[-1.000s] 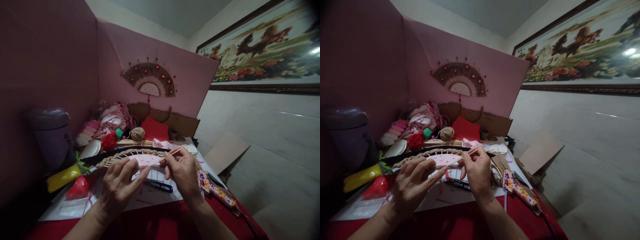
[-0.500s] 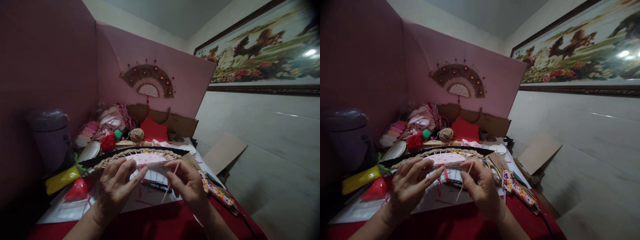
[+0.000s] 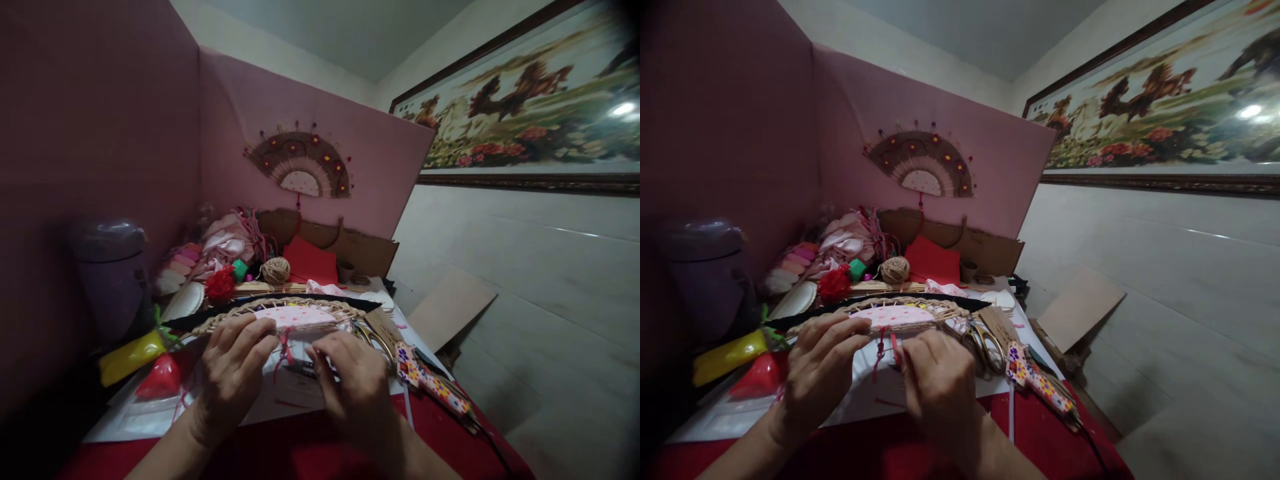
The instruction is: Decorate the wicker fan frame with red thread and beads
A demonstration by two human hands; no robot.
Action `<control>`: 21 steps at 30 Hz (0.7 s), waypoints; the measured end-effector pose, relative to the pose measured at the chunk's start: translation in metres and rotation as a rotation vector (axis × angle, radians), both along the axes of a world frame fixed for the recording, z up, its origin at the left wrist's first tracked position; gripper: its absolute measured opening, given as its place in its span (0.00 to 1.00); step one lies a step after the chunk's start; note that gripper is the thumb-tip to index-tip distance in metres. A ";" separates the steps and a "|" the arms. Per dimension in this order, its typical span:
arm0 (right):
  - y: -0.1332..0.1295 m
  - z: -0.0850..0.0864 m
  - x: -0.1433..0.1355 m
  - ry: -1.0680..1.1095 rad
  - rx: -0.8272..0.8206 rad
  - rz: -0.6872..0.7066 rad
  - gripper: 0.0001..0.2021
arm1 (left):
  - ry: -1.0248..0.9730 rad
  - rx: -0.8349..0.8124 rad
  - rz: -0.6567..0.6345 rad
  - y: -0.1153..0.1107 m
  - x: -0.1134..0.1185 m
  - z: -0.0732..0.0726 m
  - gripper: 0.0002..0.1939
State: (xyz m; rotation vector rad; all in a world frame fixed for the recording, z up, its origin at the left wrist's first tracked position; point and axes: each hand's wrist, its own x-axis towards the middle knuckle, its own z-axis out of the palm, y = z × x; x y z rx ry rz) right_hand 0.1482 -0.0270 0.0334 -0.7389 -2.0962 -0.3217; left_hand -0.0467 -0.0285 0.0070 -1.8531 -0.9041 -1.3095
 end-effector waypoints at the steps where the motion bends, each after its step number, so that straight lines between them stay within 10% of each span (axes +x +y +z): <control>1: 0.001 0.004 -0.002 0.075 0.034 -0.007 0.04 | -0.025 0.003 -0.005 0.001 0.001 0.000 0.09; 21: 0.022 -0.022 -0.008 0.055 0.379 -0.039 0.18 | -0.176 0.031 -0.052 0.004 0.006 0.003 0.20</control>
